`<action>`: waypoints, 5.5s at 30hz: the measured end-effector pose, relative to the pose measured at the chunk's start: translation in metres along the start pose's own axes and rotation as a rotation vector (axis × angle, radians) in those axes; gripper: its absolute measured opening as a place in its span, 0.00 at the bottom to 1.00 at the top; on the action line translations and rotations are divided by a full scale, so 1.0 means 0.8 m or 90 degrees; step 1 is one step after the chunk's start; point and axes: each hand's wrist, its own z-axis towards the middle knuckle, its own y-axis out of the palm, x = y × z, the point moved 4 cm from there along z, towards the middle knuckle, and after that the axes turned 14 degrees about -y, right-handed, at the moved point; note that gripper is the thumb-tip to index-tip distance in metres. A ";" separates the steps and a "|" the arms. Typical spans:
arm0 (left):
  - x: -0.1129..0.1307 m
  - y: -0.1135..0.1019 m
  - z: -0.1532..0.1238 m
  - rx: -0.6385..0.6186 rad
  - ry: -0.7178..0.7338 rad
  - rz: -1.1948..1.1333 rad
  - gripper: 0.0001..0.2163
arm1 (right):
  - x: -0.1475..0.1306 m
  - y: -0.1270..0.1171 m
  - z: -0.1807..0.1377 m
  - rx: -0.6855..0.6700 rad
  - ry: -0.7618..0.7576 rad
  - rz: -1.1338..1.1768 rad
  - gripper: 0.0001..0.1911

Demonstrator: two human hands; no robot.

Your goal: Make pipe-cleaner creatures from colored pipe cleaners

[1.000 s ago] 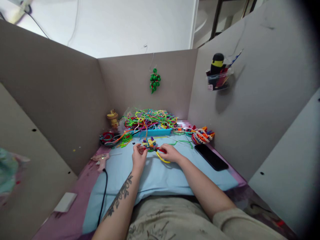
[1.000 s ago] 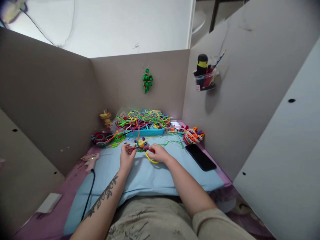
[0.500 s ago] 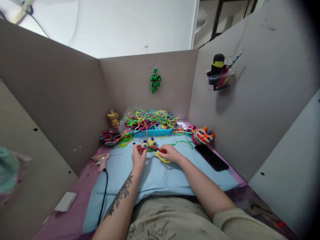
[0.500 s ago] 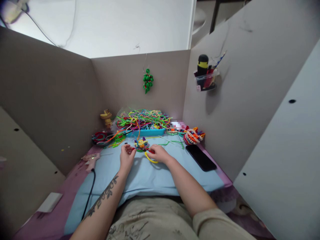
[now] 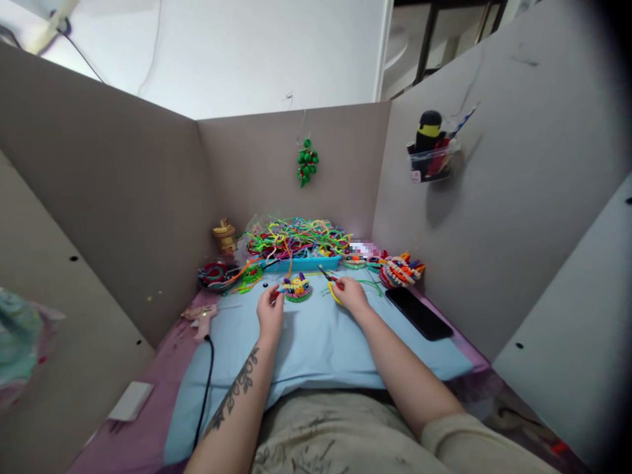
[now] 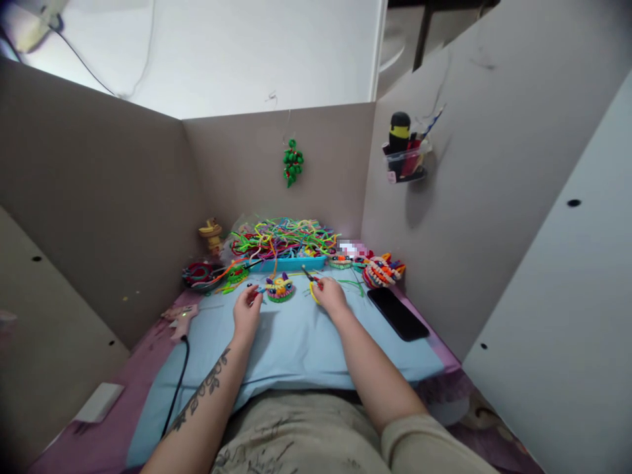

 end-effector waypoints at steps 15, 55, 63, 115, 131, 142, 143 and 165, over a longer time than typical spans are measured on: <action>-0.003 0.025 -0.012 -0.218 -0.170 -0.071 0.16 | -0.048 -0.005 -0.012 0.064 -0.179 0.251 0.11; 0.028 0.035 -0.038 -0.223 0.216 0.282 0.07 | -0.075 0.003 -0.018 0.065 -0.147 0.529 0.10; 0.029 0.031 -0.037 -0.196 0.201 0.253 0.07 | -0.075 0.016 -0.017 0.025 -0.122 0.643 0.15; 0.015 0.035 -0.031 -0.271 0.006 0.297 0.13 | -0.095 0.005 -0.031 0.107 -0.387 0.403 0.07; 0.008 0.037 -0.029 -0.271 0.028 0.306 0.15 | -0.097 0.006 -0.032 0.092 -0.333 0.404 0.06; 0.019 0.040 -0.036 -0.262 0.073 0.288 0.11 | -0.083 0.015 -0.025 0.063 -0.115 0.520 0.09; 0.019 0.040 -0.036 -0.261 0.075 0.295 0.12 | -0.083 0.015 -0.025 0.065 -0.118 0.518 0.09; 0.015 0.040 -0.036 -0.252 0.058 0.335 0.12 | -0.085 0.023 -0.026 0.037 -0.086 0.586 0.11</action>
